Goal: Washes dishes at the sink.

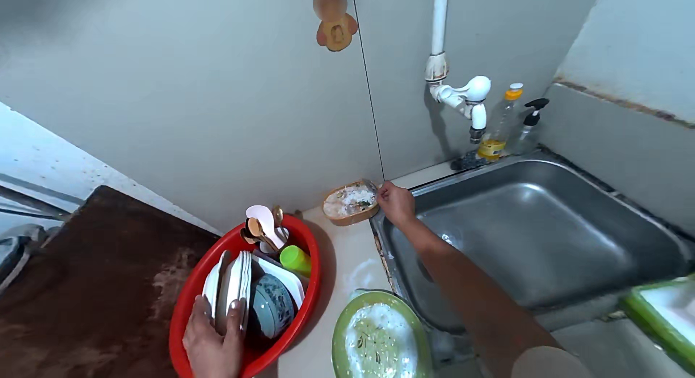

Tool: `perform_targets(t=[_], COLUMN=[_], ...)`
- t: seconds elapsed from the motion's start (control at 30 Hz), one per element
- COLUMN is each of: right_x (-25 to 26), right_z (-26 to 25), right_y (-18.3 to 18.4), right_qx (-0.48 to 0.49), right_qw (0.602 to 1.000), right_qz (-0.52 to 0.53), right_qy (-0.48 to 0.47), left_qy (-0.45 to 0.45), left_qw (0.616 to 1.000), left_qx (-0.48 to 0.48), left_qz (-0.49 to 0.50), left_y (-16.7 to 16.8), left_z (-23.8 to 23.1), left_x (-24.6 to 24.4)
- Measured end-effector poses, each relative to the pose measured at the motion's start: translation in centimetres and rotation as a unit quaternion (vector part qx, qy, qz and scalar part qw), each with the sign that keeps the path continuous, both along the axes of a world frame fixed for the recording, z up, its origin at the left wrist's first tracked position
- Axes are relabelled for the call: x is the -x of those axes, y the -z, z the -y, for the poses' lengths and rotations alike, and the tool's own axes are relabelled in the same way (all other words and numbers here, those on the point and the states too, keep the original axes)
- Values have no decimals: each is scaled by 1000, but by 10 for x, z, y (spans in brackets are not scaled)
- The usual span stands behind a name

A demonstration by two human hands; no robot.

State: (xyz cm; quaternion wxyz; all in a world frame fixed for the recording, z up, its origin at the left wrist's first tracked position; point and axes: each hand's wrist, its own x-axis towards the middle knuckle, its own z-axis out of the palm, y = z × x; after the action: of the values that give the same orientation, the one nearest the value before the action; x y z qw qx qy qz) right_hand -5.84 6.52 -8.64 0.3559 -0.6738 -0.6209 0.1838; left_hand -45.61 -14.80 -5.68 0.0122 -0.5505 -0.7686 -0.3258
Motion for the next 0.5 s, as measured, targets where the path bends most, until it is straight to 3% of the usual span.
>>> perform_targets(t=[0.07,0.17,0.27,0.37,0.5], right_x=[3,-5,-7,-15,-27], right_z=[1,0,3,9,14], right_y=[-4,-3,-7,1,5], right_qx=[-57,9,-49,22,40], right_qw=[998,997,998,998,972], right_qz=[-10,65,26,34,-228], right_qy=[-1,-28,-6,-37,-42], left_qy=[-3,-1,-4,-2,-9], left_qw=[1000,1000,1000,1000,1000], left_qx=[-3,-2,-6,-6,-9], left_qz=[1,0,2,4,2], left_y=[2,2,2,3,2], left_z=[1,2,1,1,1], left_x=[3,1,2,2,2])
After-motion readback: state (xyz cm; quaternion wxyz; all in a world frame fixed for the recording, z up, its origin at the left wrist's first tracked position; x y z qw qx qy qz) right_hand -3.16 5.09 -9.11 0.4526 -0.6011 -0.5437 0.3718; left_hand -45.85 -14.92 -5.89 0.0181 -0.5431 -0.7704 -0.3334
